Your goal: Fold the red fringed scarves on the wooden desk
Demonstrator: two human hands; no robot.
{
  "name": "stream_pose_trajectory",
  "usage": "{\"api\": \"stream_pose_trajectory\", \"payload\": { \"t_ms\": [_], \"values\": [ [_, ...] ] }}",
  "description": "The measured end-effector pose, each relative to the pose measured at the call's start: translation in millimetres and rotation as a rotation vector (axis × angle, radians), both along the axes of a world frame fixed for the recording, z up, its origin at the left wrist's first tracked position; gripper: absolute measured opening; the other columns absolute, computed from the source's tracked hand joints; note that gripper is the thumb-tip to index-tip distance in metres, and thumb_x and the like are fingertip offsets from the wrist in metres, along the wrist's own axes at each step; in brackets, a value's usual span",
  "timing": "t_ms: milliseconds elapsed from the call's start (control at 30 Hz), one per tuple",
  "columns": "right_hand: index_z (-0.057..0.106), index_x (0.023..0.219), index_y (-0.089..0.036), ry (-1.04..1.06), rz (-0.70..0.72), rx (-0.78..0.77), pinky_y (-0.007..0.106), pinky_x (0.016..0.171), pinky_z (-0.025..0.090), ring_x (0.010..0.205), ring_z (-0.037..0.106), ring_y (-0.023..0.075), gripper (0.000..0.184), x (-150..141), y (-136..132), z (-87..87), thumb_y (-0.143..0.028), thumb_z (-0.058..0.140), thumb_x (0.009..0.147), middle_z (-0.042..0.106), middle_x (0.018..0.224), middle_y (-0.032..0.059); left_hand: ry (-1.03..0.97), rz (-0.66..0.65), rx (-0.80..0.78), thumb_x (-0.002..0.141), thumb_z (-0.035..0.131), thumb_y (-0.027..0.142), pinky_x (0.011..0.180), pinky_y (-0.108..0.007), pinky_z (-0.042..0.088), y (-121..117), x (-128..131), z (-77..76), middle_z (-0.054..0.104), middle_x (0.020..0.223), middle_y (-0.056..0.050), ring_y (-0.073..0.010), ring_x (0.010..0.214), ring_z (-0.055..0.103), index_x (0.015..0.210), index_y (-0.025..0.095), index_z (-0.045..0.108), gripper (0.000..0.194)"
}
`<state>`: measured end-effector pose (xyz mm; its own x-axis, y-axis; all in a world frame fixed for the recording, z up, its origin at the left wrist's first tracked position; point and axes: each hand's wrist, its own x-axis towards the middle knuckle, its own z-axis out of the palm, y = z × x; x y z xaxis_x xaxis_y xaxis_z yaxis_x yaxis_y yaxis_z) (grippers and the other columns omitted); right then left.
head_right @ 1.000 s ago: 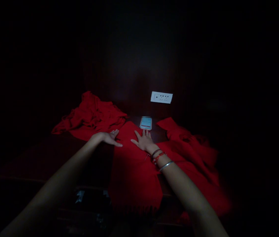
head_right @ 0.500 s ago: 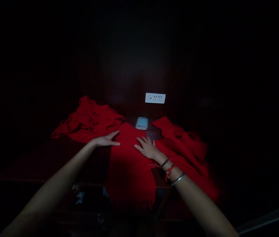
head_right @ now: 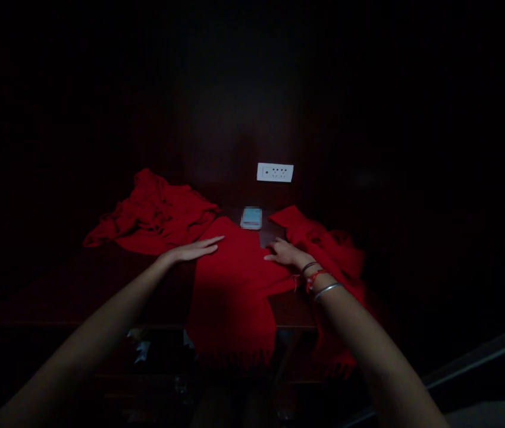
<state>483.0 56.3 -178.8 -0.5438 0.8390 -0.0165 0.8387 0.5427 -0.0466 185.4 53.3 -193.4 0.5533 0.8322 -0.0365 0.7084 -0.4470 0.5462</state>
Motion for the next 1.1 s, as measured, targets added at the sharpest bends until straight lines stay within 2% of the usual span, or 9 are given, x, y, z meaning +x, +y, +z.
{"api": "stream_pose_trajectory", "payload": {
  "t_ms": [167, 333, 467, 633, 733, 833, 933, 1033, 1100],
  "values": [
    [0.058, 0.082, -0.011, 0.064, 0.009, -0.162, 0.024, 0.060, 0.037, 0.065, 0.051, 0.0143, 0.035, 9.8, -6.9, 28.4, -0.039, 0.039, 0.077, 0.059, 0.077, 0.0073, -0.007, -0.047, 0.009, 0.080, 0.021, 0.055, 0.101, -0.025, 0.010, 2.5, 0.5, -1.6, 0.025, 0.132, 0.007, -0.0113, 0.123, 0.011, 0.123, 0.027, 0.034, 0.053],
    [0.055, 0.085, -0.012, 0.401, 0.040, -0.317, 0.024, 0.061, 0.039, 0.071, 0.051, 0.0140, 0.043, 34.1, -20.5, 62.3, -0.050, 0.039, 0.073, 0.059, 0.084, 0.0049, -0.053, -0.048, -0.003, 0.082, 0.018, 0.052, 0.101, -0.024, 0.008, 7.8, -3.0, -6.4, 0.023, 0.133, 0.006, -0.0093, 0.123, 0.013, 0.125, 0.026, 0.031, 0.052],
    [0.057, 0.083, -0.013, 0.373, -0.029, -0.376, 0.025, 0.062, 0.040, 0.071, 0.053, 0.0149, 0.043, 48.7, -17.0, 71.7, -0.051, 0.043, 0.069, 0.060, 0.082, 0.0046, -0.091, -0.112, 0.045, 0.078, 0.028, 0.055, 0.100, -0.024, 0.011, 13.2, -4.4, -11.4, 0.031, 0.130, 0.003, -0.0103, 0.123, 0.015, 0.119, 0.024, 0.041, 0.053],
    [0.059, 0.069, -0.014, -0.008, -0.056, -0.165, 0.026, 0.058, 0.038, 0.063, 0.052, 0.0163, 0.031, 56.7, 0.0, 66.0, -0.043, 0.048, 0.070, 0.060, 0.071, 0.0060, -0.079, -0.135, 0.087, 0.075, 0.041, 0.049, 0.099, -0.026, 0.016, 16.2, -4.1, -14.4, 0.036, 0.127, -0.002, -0.0116, 0.122, 0.018, 0.112, 0.021, 0.048, 0.047],
    [0.060, 0.075, -0.013, -0.115, -0.086, -0.012, 0.027, 0.061, 0.038, 0.066, 0.054, 0.0176, 0.025, 53.3, 4.4, 55.4, -0.034, 0.045, 0.074, 0.061, 0.075, 0.0090, -0.072, -0.130, 0.121, 0.076, 0.045, 0.041, 0.098, -0.026, 0.018, 12.9, -3.8, -10.2, 0.040, 0.125, -0.003, -0.0120, 0.120, 0.023, 0.109, 0.020, 0.050, 0.040],
    [0.058, 0.086, -0.015, -0.125, -0.081, 0.060, 0.025, 0.064, 0.038, 0.075, 0.054, 0.0176, 0.021, 41.5, 2.9, 39.4, -0.027, 0.045, 0.075, 0.060, 0.085, 0.0092, -0.109, -0.096, 0.160, 0.074, 0.049, 0.035, 0.095, -0.026, 0.023, 8.3, -4.0, -3.6, 0.047, 0.119, -0.003, -0.0133, 0.113, 0.035, 0.103, 0.021, 0.053, 0.033],
    [0.054, 0.098, -0.015, -0.111, -0.052, 0.087, 0.025, 0.066, 0.040, 0.079, 0.054, 0.0178, 0.027, 22.1, -2.9, 24.3, -0.027, 0.048, 0.074, 0.059, 0.090, 0.0090, -0.220, -0.041, 0.093, 0.073, 0.050, 0.031, 0.084, -0.026, 0.035, 6.7, -4.4, 0.0, 0.056, 0.102, -0.005, -0.0134, 0.093, 0.050, 0.106, 0.017, 0.050, 0.036],
    [0.052, 0.101, -0.015, -0.021, -0.031, 0.244, 0.031, 0.075, 0.039, 0.090, 0.050, 0.0209, 0.030, -1.6, -18.0, 15.4, -0.026, 0.048, 0.074, 0.054, 0.099, 0.0109, -0.292, 0.000, -0.027, 0.070, 0.052, 0.027, 0.071, -0.023, 0.039, 9.5, -5.5, -2.1, 0.058, 0.085, -0.004, -0.0111, 0.075, 0.052, 0.111, 0.011, 0.044, 0.044],
    [0.052, 0.102, -0.015, 0.102, 0.063, 0.296, 0.032, 0.081, 0.037, 0.095, 0.047, 0.0197, 0.029, -17.0, -35.5, 10.3, -0.028, 0.043, 0.078, 0.052, 0.102, 0.0106, -0.299, 0.029, -0.058, 0.068, 0.054, 0.025, 0.068, -0.022, 0.039, 12.7, -7.5, -5.4, 0.057, 0.080, -0.002, -0.0100, 0.071, 0.050, 0.109, 0.011, 0.045, 0.044]
  ]
}}
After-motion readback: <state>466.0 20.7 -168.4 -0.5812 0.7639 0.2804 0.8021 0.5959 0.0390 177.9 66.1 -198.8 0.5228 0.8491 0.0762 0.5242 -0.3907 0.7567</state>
